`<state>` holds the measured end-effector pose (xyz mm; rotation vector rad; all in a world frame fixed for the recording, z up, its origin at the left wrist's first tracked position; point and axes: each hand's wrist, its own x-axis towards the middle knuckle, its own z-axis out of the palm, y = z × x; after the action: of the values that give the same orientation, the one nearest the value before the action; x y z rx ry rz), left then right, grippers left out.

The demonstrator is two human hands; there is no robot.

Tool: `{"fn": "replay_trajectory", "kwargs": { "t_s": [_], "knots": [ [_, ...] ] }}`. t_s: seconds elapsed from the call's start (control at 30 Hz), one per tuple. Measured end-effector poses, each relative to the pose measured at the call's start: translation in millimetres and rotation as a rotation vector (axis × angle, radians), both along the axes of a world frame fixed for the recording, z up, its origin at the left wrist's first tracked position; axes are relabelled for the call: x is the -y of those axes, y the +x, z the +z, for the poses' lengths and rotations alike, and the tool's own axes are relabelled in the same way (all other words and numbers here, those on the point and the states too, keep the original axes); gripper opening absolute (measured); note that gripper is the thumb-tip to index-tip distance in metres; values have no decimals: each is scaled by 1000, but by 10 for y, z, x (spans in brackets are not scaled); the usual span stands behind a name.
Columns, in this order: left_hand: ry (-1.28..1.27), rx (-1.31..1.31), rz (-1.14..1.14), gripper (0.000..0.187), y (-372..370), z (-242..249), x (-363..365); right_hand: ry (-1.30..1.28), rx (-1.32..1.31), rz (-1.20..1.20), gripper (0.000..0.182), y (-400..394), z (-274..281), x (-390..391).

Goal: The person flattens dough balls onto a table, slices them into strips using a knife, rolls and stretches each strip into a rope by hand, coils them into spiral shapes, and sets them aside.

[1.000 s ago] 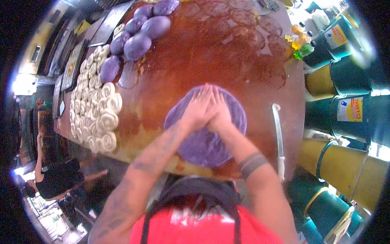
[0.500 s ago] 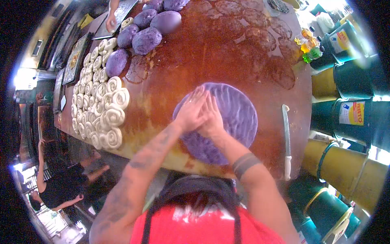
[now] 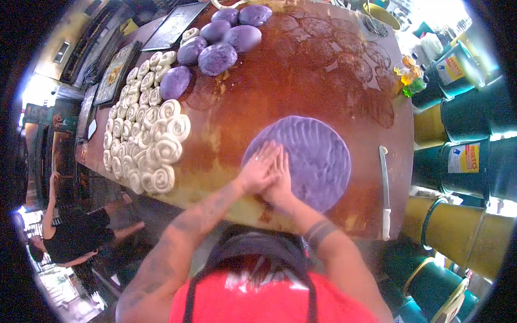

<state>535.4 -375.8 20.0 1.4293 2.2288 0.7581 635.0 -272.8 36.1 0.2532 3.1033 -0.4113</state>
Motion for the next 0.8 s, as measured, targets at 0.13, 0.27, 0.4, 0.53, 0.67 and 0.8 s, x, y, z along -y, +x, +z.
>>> {"fn": "replay_trajectory", "kwargs": {
  "t_s": [0.13, 0.27, 0.4, 0.53, 0.67, 0.8],
  "knots": [
    [-2, -24, -20, 88, 139, 28, 370, 293, 136, 34, 94, 235, -112, 428],
    [-47, -27, -33, 85, 198, 78, 397, 11, 128, 28, 87, 149, 14, 356],
    [-48, -201, -333, 81, 664, 118, 341, 38, -76, 63, 85, 902, -635, 309],
    [-10, -137, -236, 74, 815, 203, 242, 441, 167, 99, 88, 1126, -629, 340],
    [80, -76, -395, 73, 968, 290, -142, -252, 195, -110, 81, 1348, -71, -43],
    [99, -40, -499, 76, 1220, 157, -397, -133, 131, -159, 78, 1728, -387, -141]
  ]
}}
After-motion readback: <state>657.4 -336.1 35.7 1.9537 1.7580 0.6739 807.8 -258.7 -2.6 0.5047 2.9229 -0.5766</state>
